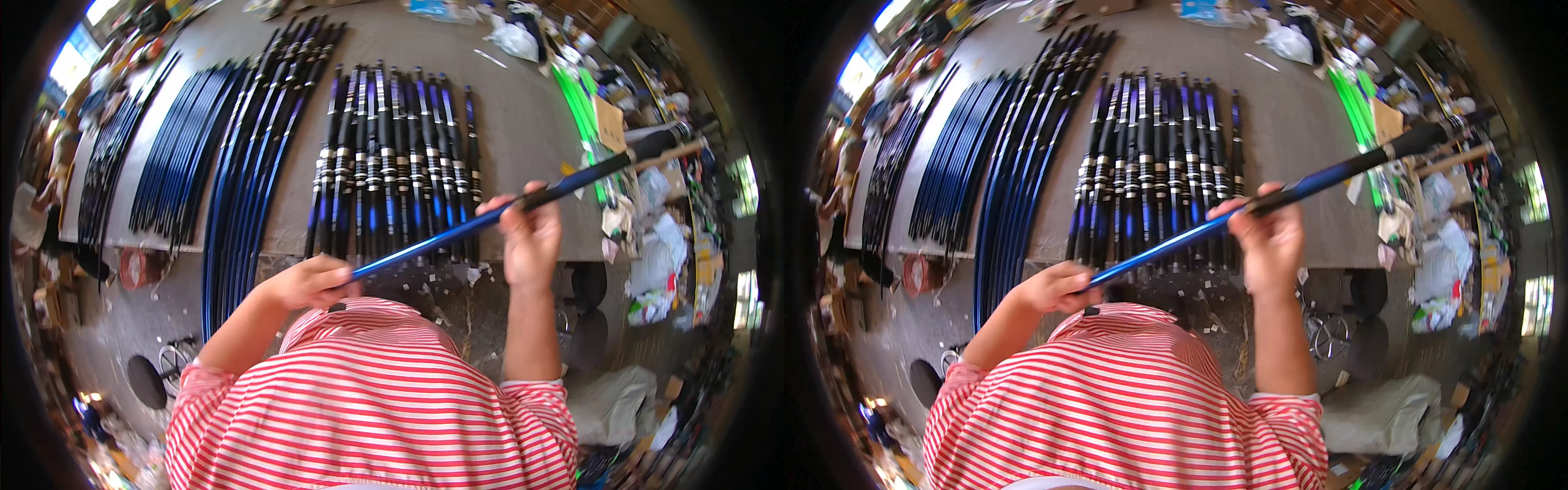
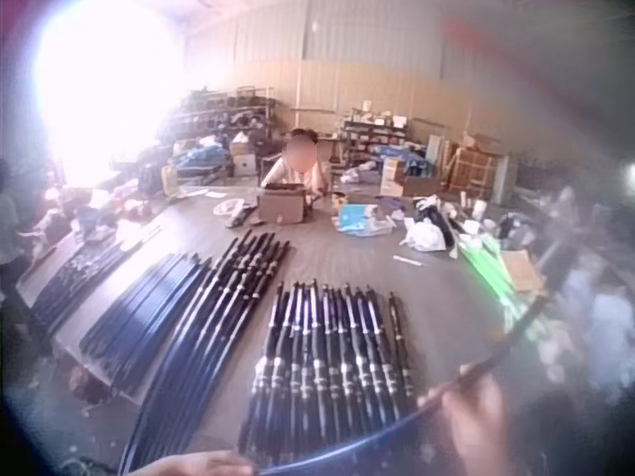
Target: The person picks up several fishing rods from a table, holding them together to check their length and sorting them into groups.
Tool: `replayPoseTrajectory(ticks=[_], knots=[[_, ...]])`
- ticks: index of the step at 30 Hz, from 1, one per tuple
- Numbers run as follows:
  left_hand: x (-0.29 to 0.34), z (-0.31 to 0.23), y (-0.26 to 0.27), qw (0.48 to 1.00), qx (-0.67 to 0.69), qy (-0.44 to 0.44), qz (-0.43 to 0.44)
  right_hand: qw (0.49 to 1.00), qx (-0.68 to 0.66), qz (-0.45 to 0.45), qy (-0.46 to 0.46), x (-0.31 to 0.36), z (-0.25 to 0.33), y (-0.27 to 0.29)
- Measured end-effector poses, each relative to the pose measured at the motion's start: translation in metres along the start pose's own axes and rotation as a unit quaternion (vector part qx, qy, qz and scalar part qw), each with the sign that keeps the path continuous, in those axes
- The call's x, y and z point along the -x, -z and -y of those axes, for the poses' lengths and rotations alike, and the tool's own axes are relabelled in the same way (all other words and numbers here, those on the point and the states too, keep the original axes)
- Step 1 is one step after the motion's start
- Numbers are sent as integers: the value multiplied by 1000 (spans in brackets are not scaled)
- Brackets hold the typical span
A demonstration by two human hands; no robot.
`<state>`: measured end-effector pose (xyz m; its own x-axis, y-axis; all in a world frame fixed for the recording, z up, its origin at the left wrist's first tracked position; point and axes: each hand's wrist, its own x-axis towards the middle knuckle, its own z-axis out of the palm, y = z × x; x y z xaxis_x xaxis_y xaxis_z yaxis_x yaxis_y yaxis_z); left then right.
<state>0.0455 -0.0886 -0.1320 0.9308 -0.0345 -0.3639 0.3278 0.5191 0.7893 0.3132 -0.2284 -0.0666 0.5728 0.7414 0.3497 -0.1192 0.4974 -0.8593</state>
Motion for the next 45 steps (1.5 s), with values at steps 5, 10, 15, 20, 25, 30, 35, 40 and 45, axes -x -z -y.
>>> replayPoseTrajectory(ticks=[5, 10, 15, 20, 25, 30, 35, 40, 45], knots=[[90, 25, 43, 963, -232, 13, -134, 977, 45, -194, -71, -30, 45, 127], [102, 10, 17, 918, -301, 86, -242, 964, -45, -227, -129, -26, 13, 131], [36, 7, -45, 528, -752, -54, -392, 913, -186, -327, -162, -29, -39, 91], [2, 17, -81, 436, -779, -62, -447, 831, -340, -365, -248, -28, -57, 49], [13, 22, -107, 574, -690, 112, -426, 823, -347, -332, -304, -31, -52, 43], [36, -6, -109, 930, -143, 276, -196, 827, -418, -167, -338, -29, -58, 47], [54, 36, -86, 967, -49, 158, -191, 805, -470, -80, -353, -46, -93, 33], [61, 38, -66, 928, -98, 115, -340, 891, -212, -32, -401, -44, -103, 13], [72, 60, -3, 694, -417, 62, -583, 881, -200, -18, -429, 1, -125, 31]])
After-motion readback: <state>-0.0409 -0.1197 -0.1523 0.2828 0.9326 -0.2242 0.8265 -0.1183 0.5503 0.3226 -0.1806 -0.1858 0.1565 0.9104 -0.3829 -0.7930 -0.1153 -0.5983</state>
